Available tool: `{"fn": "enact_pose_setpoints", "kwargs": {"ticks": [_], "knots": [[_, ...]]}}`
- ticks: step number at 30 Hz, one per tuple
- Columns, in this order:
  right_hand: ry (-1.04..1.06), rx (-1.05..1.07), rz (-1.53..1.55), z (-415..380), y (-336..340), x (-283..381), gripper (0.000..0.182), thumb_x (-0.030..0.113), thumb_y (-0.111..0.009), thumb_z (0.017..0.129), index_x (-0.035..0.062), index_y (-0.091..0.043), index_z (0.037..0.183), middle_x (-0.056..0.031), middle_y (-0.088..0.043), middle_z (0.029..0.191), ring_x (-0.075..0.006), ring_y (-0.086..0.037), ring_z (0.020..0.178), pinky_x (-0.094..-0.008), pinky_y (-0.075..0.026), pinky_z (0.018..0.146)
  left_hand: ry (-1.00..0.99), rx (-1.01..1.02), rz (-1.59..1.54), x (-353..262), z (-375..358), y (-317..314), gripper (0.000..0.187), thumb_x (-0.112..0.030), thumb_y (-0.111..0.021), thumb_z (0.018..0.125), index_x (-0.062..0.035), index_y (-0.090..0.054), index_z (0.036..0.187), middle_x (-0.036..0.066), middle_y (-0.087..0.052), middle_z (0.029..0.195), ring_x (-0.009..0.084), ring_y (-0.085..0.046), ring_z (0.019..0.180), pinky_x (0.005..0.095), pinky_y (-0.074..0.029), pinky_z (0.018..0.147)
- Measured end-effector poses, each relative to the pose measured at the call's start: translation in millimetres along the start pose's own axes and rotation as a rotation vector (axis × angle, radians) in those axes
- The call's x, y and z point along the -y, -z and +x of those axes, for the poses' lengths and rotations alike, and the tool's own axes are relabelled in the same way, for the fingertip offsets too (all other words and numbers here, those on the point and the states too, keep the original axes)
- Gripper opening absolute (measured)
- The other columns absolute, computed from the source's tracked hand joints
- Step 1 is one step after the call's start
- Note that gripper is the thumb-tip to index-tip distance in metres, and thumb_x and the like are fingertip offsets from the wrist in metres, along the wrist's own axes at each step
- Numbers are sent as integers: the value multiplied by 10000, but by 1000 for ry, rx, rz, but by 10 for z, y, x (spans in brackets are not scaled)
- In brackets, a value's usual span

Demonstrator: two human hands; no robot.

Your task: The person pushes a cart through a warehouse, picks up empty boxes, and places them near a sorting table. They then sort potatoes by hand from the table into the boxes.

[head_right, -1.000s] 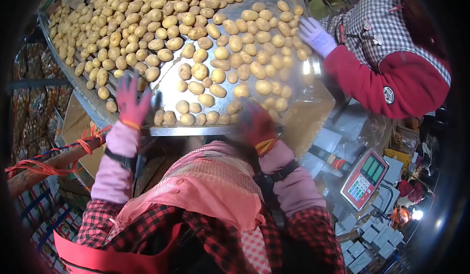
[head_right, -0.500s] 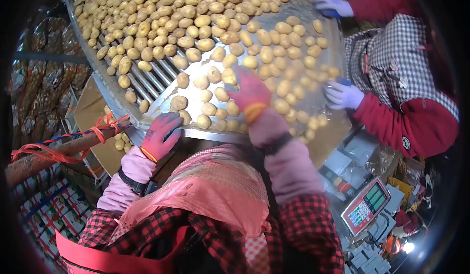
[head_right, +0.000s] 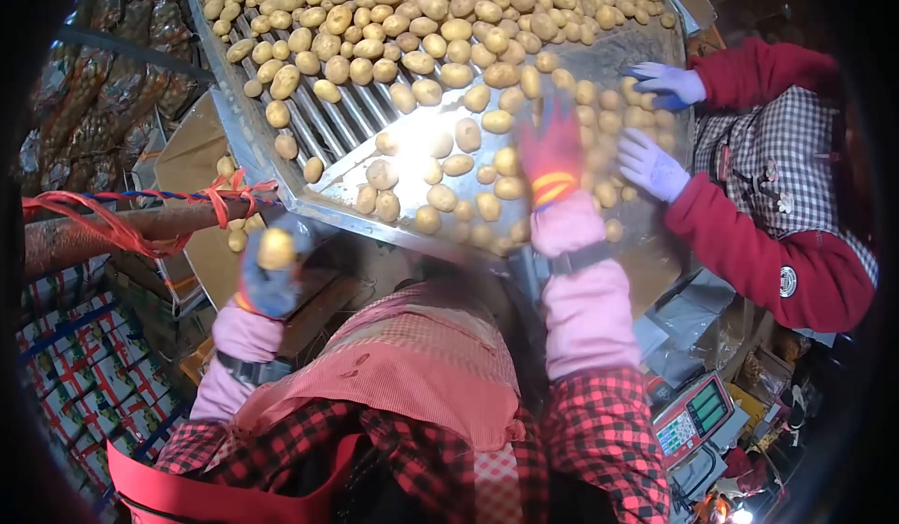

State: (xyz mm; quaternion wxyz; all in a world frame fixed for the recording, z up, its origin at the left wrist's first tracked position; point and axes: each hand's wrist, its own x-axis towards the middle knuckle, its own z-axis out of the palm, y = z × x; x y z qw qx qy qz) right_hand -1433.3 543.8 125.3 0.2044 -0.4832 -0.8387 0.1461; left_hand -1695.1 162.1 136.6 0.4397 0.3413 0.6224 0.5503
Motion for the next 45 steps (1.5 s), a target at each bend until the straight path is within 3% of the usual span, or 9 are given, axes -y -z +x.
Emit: {"fn": "enact_pose_setpoints", "kwargs": {"ticks": [6,14,18,20,22,30,36,38,45], "knots": [[273,282,-162,-1021,-82,-87,691,379,-619,898,73,-389,1473,-226,-351,1522,-430,-317,1401,-513,-266,1151,483,-820,-878,177,-381,982,486,-381,-626,959,-76,-525,1324,191,-552,1335,305,-594,1196,379,-521,997],[292,327,-79,-1787,5,778,629,357,-624,881,96,-464,1430,-232,-413,1470,-444,-373,1360,-523,-293,1129,55,10,-257,-271,73,-69,525,-220,-560,1003,20,-410,1445,145,-486,1421,244,-526,1260,352,-399,1086],[339,437,-100,-1402,-109,720,677,450,-617,868,115,-457,1434,-207,-424,1469,-410,-321,1403,-512,-215,1170,-401,-25,1081,-201,837,-551,638,-354,-672,876,-78,-481,1418,241,-482,1397,421,-446,1305,475,-336,1113],[111,374,-44,-1244,-93,413,697,461,-619,862,119,-446,1444,-208,-426,1465,-409,-306,1412,-518,-210,1171,-186,340,1019,52,1079,-867,663,-434,-663,865,-107,-492,1416,232,-468,1424,426,-415,1334,504,-308,1128],[48,296,-267,-1260,-74,121,729,470,-619,853,129,-425,1467,-238,-421,1454,-432,-305,1398,-533,-210,1162,-418,539,816,0,1122,-1105,657,-412,-680,857,-139,-489,1423,243,-455,1430,451,-407,1334,515,-295,1133],[119,-3,-115,-215,75,175,844,553,-661,791,155,-407,1491,-251,-320,1519,-474,-285,1389,-588,-234,1132,-372,-357,1238,-76,1325,-350,588,-276,-666,807,2,-520,1304,230,-482,1340,427,-431,1263,557,-294,1082],[267,-98,-313,2379,-468,488,783,670,-600,792,307,-447,1469,-210,-333,1534,-443,-311,1398,-576,-275,1118,-264,-228,1199,-256,1418,-431,620,-255,-665,826,-6,-486,1365,233,-485,1369,442,-434,1285,559,-281,1121],[242,209,-313,3042,-525,718,725,649,-528,853,301,-424,1480,-153,-363,1530,-356,-356,1403,-526,-296,1125,-196,-209,1184,-293,1433,-399,600,-244,-660,826,3,-499,1349,239,-498,1356,443,-452,1275,558,-290,1121],[352,212,-362,2913,-968,749,433,497,-544,893,238,-633,1228,-145,-555,1294,-335,-626,1061,-465,-518,857,-220,-226,1159,-374,1469,-357,515,-261,-635,831,20,-556,1257,243,-564,1236,421,-514,1183,523,-353,1062]]}}
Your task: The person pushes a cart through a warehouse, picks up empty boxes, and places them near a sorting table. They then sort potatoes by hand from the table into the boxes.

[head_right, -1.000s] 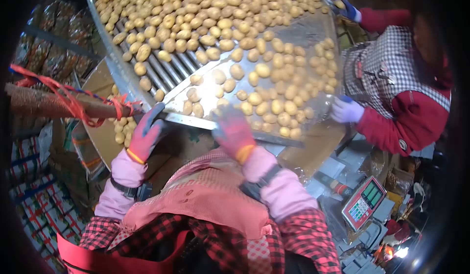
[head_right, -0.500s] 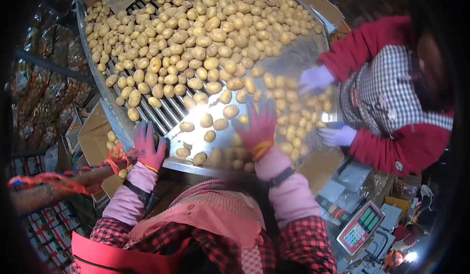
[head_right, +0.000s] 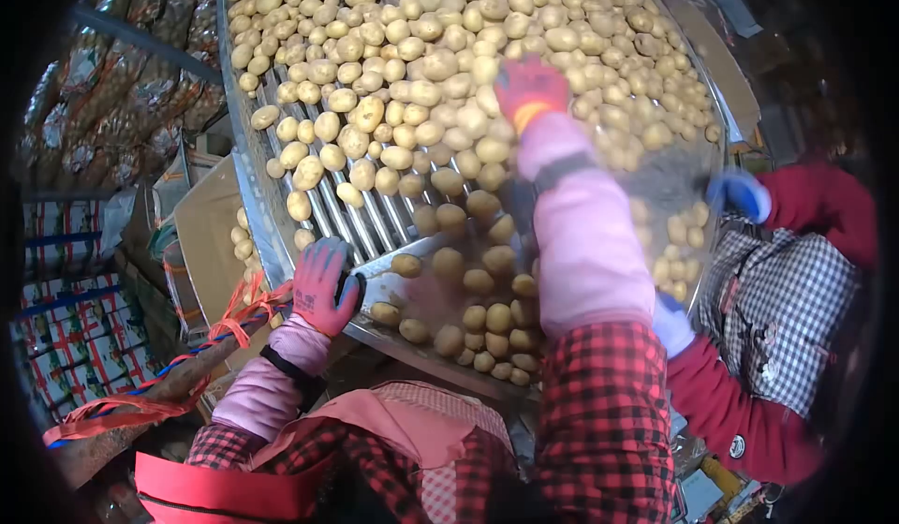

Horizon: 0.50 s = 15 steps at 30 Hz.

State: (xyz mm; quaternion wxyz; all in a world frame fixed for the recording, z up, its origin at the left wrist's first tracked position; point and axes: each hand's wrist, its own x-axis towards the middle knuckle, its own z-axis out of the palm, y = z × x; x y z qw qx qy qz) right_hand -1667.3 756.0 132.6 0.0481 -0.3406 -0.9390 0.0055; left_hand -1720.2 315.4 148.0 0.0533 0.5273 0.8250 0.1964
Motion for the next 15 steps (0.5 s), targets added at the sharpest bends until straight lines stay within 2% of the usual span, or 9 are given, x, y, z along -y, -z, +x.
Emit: {"fn": "enact_pose_setpoints", "kwargs": {"ticks": [3,4,5,9,10,11,13,14,15], "knots": [[108,-247,45,-961,-132,131,462,409,-660,855,238,-594,1279,-136,-557,1247,-331,-643,964,-437,-536,793,-9,15,-16,-22,-49,-34,529,-273,-633,837,21,-552,1270,250,-567,1254,424,-512,1196,527,-347,1068],[102,-225,53,-1171,-221,199,515,400,-684,842,243,-565,1318,-152,-550,1238,-346,-641,971,-448,-537,793,-6,11,-12,-8,-65,-65,535,-279,-631,839,20,-551,1276,251,-566,1260,424,-509,1205,531,-341,1071],[-31,-16,230,-1395,-46,371,528,402,-683,843,241,-557,1330,-171,-549,1237,-359,-632,998,-446,-534,806,-4,9,-6,-3,-84,-62,541,-285,-630,841,19,-550,1282,253,-566,1267,425,-506,1213,535,-336,1075],[-114,-76,276,-1770,108,574,572,401,-719,813,227,-557,1334,-192,-573,1187,-357,-621,1021,-443,-524,846,89,8,-420,-202,-89,-152,443,-180,-636,887,29,-567,1271,228,-614,1214,386,-601,1110,430,-460,989],[-159,13,442,-1731,104,526,600,415,-744,797,207,-569,1332,-197,-597,1196,-332,-623,1051,-429,-518,877,162,80,-685,-376,-39,-173,432,-192,-609,943,-1,-536,1323,173,-647,1172,297,-648,1028,388,-501,907],[-148,-98,585,-1803,125,605,588,412,-746,799,206,-577,1323,-186,-594,1204,-345,-616,1062,-437,-512,891,407,172,-1273,-506,-8,-366,445,-307,-581,976,-40,-552,1332,141,-658,1155,255,-635,1051,378,-490,931],[-94,-307,853,-1980,190,868,563,407,-751,804,203,-592,1305,-163,-588,1222,-369,-604,1083,-452,-500,919,960,450,-2121,-789,324,-120,511,-378,-498,997,-75,-484,1407,101,-558,1362,206,-527,1254,468,-391,1067],[-65,-52,960,-1977,453,961,538,384,-738,822,158,-601,1291,-160,-606,1211,-337,-613,1074,-429,-502,909,663,502,-1541,-479,202,-556,562,-440,-462,990,-116,-428,1448,90,-499,1428,187,-479,1303,493,-321,1106],[-36,205,1061,-1900,894,1067,516,361,-726,840,112,-609,1277,-158,-623,1201,-305,-622,1064,-405,-504,900,628,503,-1638,-374,198,-616,629,-509,-425,971,-117,-408,1463,88,-463,1466,194,-456,1327,507,-281,1130]]}}
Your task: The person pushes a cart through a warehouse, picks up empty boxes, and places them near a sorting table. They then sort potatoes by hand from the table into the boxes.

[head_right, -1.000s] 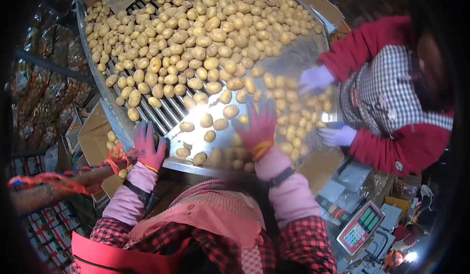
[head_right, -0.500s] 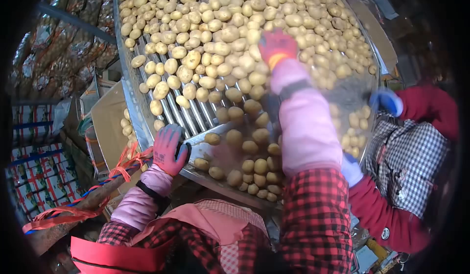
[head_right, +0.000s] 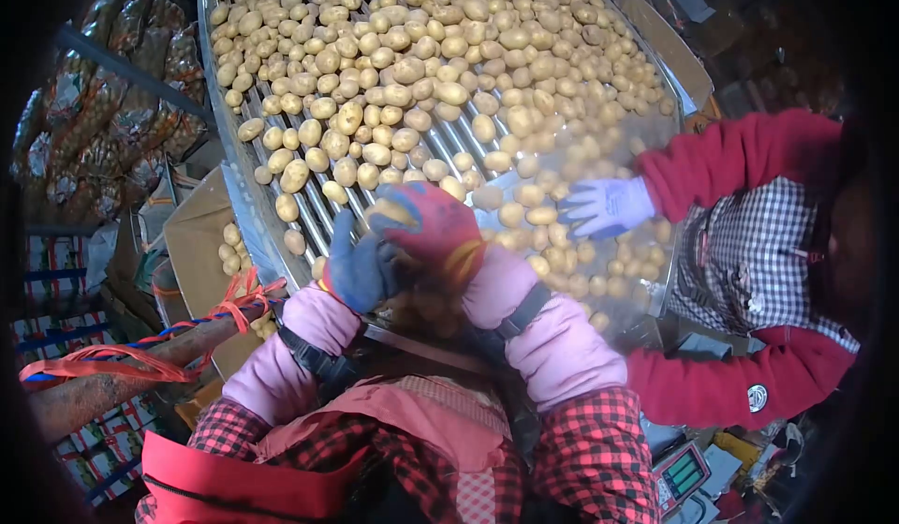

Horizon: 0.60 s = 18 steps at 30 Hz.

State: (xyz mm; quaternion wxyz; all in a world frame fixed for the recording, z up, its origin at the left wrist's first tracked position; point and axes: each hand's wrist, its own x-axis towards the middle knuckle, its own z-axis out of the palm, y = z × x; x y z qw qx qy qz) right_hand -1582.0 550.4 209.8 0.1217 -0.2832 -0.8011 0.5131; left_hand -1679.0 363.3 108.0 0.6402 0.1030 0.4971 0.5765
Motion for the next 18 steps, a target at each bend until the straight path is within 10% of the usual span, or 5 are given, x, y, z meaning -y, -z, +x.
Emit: {"fn": "enact_pose_setpoints", "kwargs": {"ticks": [2,5,7,11,18], "knots": [[251,-50,-155,552,-76,-458,557,398,-732,821,111,-607,1282,-171,-660,1149,-335,-611,1113,-440,-479,956,50,184,-868,-356,-217,-105,797,-658,-351,921,-82,-405,1469,94,-416,1515,230,-436,1352,525,-229,1162],[97,-190,-407,1991,107,-518,627,526,-618,855,125,-572,1335,-202,-621,1233,-368,-592,1159,-440,-478,970,-222,-70,459,-668,-642,-262,808,-644,-297,956,-13,-412,1448,185,-447,1463,336,-469,1303,527,-323,1122],[-26,-149,-671,2407,-113,-503,631,527,-592,856,142,-541,1353,-210,-577,1288,-362,-595,1167,-437,-484,970,-97,-149,250,-676,-814,-309,758,-585,-286,984,1,-404,1450,213,-474,1426,356,-499,1264,510,-364,1102],[149,-119,-945,1797,-494,-494,376,362,-650,797,225,-652,1147,-145,-570,1222,-373,-588,1061,-480,-490,880,38,-59,-959,-327,-738,-10,644,-442,-282,1024,39,-414,1431,220,-537,1376,324,-563,1226,445,-450,1065],[447,-314,-470,108,-127,-494,362,147,-697,777,162,-650,1135,-151,-566,1192,-375,-575,1054,-454,-481,898,77,194,-863,-298,-640,-191,629,-461,-366,1008,-20,-403,1456,141,-517,1426,303,-586,1149,396,-486,943]]}}
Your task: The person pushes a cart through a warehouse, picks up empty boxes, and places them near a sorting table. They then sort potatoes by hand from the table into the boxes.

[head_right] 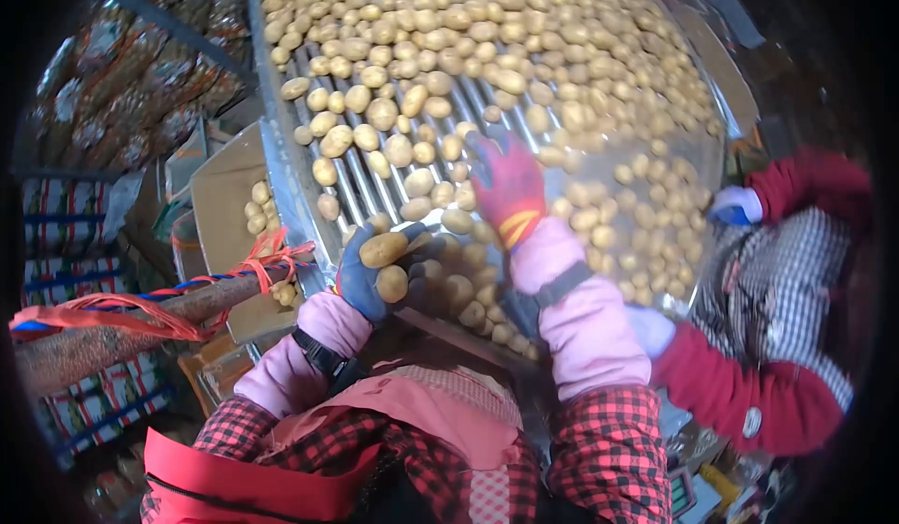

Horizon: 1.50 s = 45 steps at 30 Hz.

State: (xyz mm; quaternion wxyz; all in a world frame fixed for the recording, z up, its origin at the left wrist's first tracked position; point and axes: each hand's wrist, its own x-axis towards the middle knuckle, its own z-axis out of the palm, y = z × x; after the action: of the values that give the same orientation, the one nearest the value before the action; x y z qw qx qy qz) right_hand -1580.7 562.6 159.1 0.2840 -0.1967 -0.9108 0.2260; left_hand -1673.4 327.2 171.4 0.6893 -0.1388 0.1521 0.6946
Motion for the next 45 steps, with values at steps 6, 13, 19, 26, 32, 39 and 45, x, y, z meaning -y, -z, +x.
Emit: {"fn": "enact_pose_setpoints", "kwargs": {"ticks": [6,13,19,26,32,39,45], "knots": [[75,193,217,-1445,233,1050,589,328,-685,826,68,-538,1334,-227,-531,1298,-408,-521,1198,-475,-431,1025,-541,202,2181,289,-302,-93,415,-269,-483,960,-42,-507,1306,123,-588,1228,284,-572,1092,400,-467,913],[-177,741,30,-2037,519,1285,513,279,-640,860,54,-542,1310,-195,-544,1313,-387,-530,1215,-476,-451,1005,-703,-232,1147,-236,-1678,855,428,-335,-544,951,-61,-536,1280,130,-608,1169,272,-579,1049,403,-518,852],[-347,-208,-334,-1597,236,364,598,315,-688,824,131,-531,1372,-175,-548,1336,-352,-500,1263,-449,-400,1058,-629,-799,207,-1296,-2109,1626,492,-343,-638,935,-27,-516,1291,177,-599,1264,308,-596,1167,408,-526,998],[-500,28,-479,-897,244,-647,537,400,-591,882,168,-549,1364,-207,-503,1378,-441,-424,1299,-581,-277,1104,-66,-308,837,-149,-1443,470,555,-421,-503,1012,15,-503,1356,156,-626,1232,182,-616,1096,315,-532,896],[-156,206,-407,-1779,-228,15,529,390,-611,885,117,-544,1332,-222,-479,1405,-451,-418,1312,-575,-288,1106,-1075,-474,2202,-456,541,351,595,-389,-627,912,-103,-486,1415,242,-425,1469,410,-387,1363,491,-272,1153],[-165,91,-412,-1164,393,-241,577,299,-665,835,100,-531,1360,-212,-482,1374,-440,-444,1257,-556,-347,1071,-714,-493,2666,222,602,351,808,-490,-665,826,-133,-380,1492,190,-315,1536,452,-270,1415,656,-191,1124],[222,210,-265,787,-1078,135,652,287,-698,791,235,-493,1408,-146,-505,1377,-348,-448,1302,-536,-279,1126,-473,-279,2515,167,-40,301,694,-321,-692,824,-85,-452,1431,241,-395,1453,469,-419,1295,542,-333,1099]]}}
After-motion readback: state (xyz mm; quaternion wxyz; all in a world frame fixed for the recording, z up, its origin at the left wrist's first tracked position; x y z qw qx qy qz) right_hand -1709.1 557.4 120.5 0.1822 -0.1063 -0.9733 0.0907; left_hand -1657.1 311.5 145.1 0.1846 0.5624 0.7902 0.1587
